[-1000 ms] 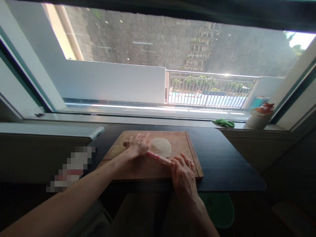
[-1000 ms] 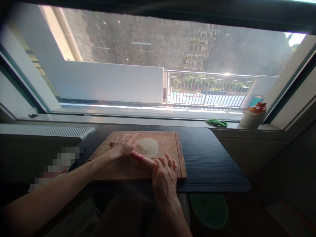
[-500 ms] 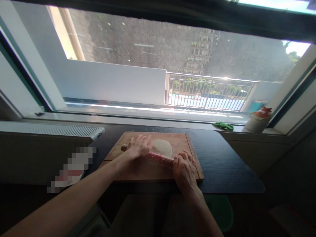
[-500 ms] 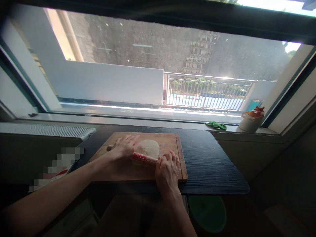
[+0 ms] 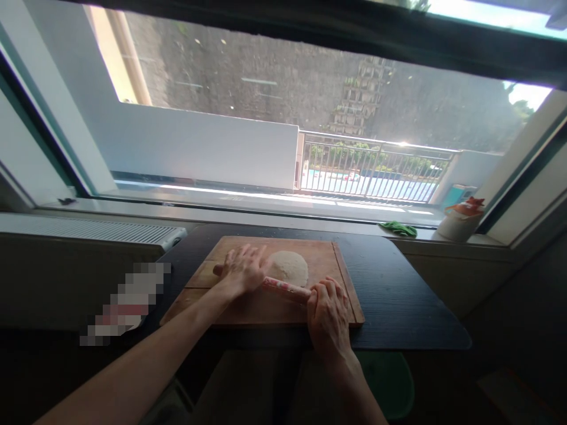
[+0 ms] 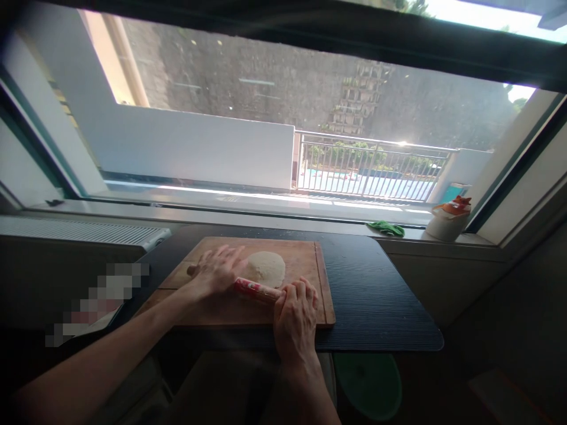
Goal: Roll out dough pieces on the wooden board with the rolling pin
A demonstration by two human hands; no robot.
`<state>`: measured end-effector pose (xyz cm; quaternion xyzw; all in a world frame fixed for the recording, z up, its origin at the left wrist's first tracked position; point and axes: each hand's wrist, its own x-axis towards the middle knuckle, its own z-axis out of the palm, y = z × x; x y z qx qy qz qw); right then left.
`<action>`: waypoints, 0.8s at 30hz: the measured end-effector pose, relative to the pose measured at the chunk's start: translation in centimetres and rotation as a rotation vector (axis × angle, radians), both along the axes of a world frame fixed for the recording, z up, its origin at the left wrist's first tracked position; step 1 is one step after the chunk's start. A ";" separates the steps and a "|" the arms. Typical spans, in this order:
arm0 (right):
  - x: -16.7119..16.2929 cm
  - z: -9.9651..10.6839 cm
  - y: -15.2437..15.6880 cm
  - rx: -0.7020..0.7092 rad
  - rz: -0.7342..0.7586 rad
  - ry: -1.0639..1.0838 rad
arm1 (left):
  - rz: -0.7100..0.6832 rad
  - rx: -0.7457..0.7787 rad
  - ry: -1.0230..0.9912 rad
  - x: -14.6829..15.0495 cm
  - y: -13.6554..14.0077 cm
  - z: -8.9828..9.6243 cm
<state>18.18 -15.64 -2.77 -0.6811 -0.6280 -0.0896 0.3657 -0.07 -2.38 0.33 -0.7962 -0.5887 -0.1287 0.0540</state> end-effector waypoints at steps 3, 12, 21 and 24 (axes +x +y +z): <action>-0.4 0.1 -0.3 0.004 -0.008 0.029 | -0.005 0.066 -0.011 -0.7 -0.8 -0.9; 2.0 2.5 6.0 -0.117 -0.038 -0.102 | 0.091 -0.045 -0.102 0.4 1.8 0.2; 2.2 5.7 16.0 -0.248 -0.063 -0.190 | -0.043 0.109 -0.162 -0.1 3.5 1.6; 1.3 5.9 17.4 -0.256 -0.070 -0.197 | -0.129 0.191 -0.136 -1.5 1.0 1.1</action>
